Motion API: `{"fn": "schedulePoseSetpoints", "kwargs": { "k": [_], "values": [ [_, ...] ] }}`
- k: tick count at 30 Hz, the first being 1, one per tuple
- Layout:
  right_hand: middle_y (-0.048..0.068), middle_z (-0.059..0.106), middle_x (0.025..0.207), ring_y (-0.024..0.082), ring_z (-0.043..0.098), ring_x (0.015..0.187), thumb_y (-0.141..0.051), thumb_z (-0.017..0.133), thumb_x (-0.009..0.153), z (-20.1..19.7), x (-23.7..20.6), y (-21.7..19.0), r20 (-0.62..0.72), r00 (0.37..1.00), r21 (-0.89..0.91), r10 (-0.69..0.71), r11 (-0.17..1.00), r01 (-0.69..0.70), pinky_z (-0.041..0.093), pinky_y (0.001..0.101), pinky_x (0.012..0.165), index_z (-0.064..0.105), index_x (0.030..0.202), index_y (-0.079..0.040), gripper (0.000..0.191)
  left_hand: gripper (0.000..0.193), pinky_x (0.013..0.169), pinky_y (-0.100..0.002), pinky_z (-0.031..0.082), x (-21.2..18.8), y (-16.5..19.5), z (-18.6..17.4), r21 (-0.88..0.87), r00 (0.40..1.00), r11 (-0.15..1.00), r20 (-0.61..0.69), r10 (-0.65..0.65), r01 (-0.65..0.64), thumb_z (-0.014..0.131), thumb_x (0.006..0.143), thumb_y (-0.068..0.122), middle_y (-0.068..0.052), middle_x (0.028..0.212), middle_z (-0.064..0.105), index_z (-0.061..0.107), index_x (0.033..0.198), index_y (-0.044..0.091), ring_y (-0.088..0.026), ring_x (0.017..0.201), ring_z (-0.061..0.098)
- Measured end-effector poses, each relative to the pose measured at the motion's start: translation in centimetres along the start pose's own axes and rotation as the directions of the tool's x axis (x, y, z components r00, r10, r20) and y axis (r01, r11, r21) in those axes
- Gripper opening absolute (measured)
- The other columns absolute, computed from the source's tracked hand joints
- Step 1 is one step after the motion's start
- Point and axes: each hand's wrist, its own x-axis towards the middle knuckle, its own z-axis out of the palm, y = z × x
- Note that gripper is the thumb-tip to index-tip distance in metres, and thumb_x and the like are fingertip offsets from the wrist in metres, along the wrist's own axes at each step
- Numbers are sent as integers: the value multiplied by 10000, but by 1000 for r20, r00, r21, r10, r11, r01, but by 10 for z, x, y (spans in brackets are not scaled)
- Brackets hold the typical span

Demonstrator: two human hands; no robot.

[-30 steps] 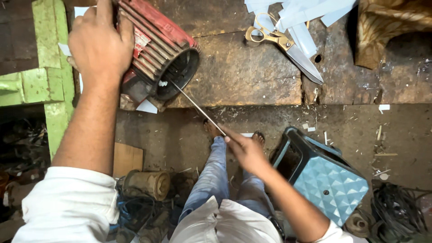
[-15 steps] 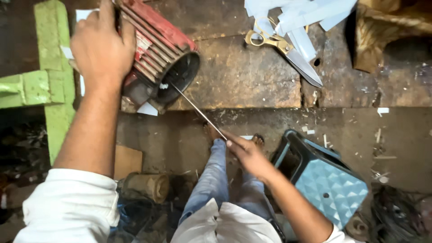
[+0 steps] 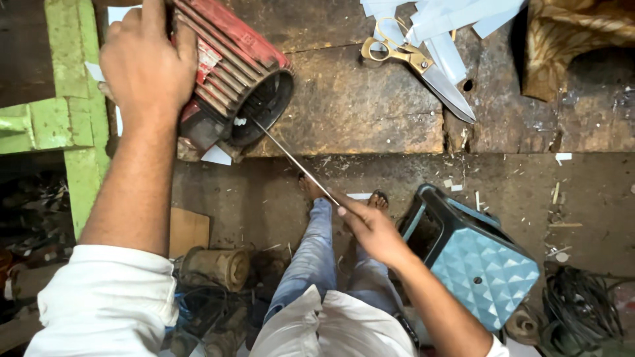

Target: The person cuts small strips of white insulating paper with scissors and inserts them into the slots of a red motor stator. They repeatedly cut, fold, and push the paper into the stator slots, then use a metal rod to press the paper down. The person works at a wooden workbench in a workshop.

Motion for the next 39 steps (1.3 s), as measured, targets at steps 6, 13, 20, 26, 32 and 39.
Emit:
{"fn": "schedulePoseSetpoints", "kwargs": {
  "k": [6, 13, 20, 26, 32, 39],
  "values": [
    [138, 714, 966, 395, 694, 764, -136, 653, 946, 48, 15, 23, -302, 875, -521, -377, 835, 180, 550, 454, 816, 566, 1482, -307, 569, 290, 724, -503, 513, -2, -1, 2, 2, 1000, 1000, -9, 9, -9, 616, 986, 222, -185, 992, 693, 635, 1208, 36, -393, 863, 650],
    [117, 733, 1048, 355, 723, 774, -118, 650, 942, 14, 9, 14, -155, 946, -562, -284, 813, 152, 577, 447, 734, 536, 1492, -346, 607, 300, 722, -505, 513, -1, -1, 2, -14, 1000, 1000, -22, 7, -7, 625, 977, 232, -195, 971, 690, 648, 1202, 35, -404, 854, 647],
    [61, 746, 900, 368, 735, 822, -216, 632, 960, 26, 8, -2, -270, 904, -497, -332, 852, 165, 445, 619, 949, 537, 1473, -377, 546, 293, 747, -512, 515, 0, 0, 1, -23, 999, 1000, -32, 2, -3, 616, 997, 229, -193, 983, 687, 630, 1207, 26, -405, 879, 652],
    [100, 723, 1034, 388, 712, 749, -147, 602, 913, 23, 17, -4, -169, 960, -747, -222, 665, 22, 548, 532, 780, 506, 1498, -376, 635, 307, 709, -510, 512, 2, 6, -7, -19, 1000, 1000, -11, -2, 2, 614, 988, 233, -202, 943, 686, 639, 1213, 26, -406, 832, 653],
    [137, 768, 958, 337, 768, 815, -244, 613, 1009, 1, -11, -9, -94, 992, -165, -85, 984, 68, 583, 424, 753, 592, 1430, -313, 427, 326, 742, -522, 516, 4, 5, -5, -38, 999, 999, 20, -36, 37, 640, 1024, 289, -203, 970, 691, 644, 1237, 42, -411, 879, 657],
    [143, 745, 1080, 345, 737, 835, -159, 652, 969, 63, 11, 27, -393, 773, -465, -498, 833, 299, 585, 404, 701, 596, 1441, -269, 488, 316, 752, -517, 507, 0, -2, 5, -17, 1000, 1000, -7, -12, 12, 624, 988, 240, -198, 984, 687, 641, 1225, 31, -405, 879, 650]
  ]
}}
